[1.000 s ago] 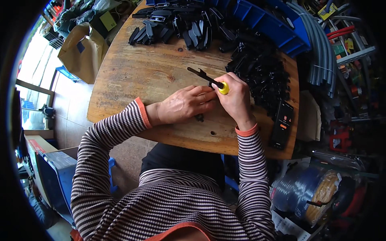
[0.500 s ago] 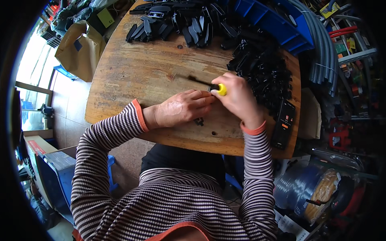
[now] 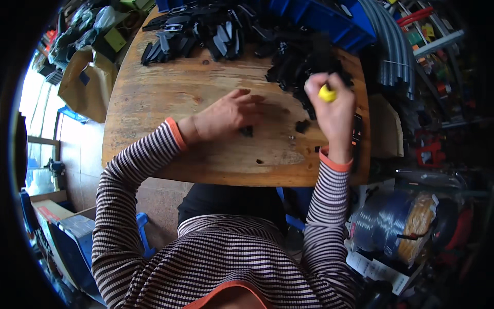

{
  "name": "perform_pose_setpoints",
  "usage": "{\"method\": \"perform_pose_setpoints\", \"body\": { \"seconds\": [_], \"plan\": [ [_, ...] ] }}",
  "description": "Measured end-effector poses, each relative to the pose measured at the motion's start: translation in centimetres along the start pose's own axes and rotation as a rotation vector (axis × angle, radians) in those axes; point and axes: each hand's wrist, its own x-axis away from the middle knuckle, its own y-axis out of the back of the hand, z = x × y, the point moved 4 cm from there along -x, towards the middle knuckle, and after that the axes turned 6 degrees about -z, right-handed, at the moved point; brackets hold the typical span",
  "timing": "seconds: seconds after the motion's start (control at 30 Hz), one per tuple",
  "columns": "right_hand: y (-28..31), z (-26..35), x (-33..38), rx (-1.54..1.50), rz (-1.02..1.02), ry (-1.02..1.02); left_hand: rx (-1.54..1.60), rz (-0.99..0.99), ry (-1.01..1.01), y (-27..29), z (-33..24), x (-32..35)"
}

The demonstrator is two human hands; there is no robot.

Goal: Assembling small black mechanical components using a screwdriver at a workbench.

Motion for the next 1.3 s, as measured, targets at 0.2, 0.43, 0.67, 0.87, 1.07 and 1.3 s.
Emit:
{"method": "perform_pose_setpoints", "body": {
  "seconds": [0.2,0.43,0.67,0.87,1.07,1.3],
  "plan": [
    [0.1,-4.6,5.1,0.361,0.16,0.015,0.217,-0.097,0.329,1.0,3.2,-1.5],
    [-0.3,-4.2,5.6,0.306,0.237,0.049,-0.26,-0.262,0.583,2.0,9.7,-1.3],
    [-0.3,-3.8,4.7,0.262,0.33,0.107,-0.439,-0.238,0.582,1.8,10.9,-0.6],
    [-0.8,-4.9,3.4,0.29,0.342,0.029,0.255,-0.351,0.913,3.6,4.5,2.7],
    [-2.4,-0.6,2.0,0.16,0.136,0.142,0.13,-0.06,0.922,3.8,-1.7,4.0],
    [-6.9,3.2,2.7,-0.019,0.15,0.269,0.067,-0.095,0.377,4.6,-3.8,4.1]
  ]
}}
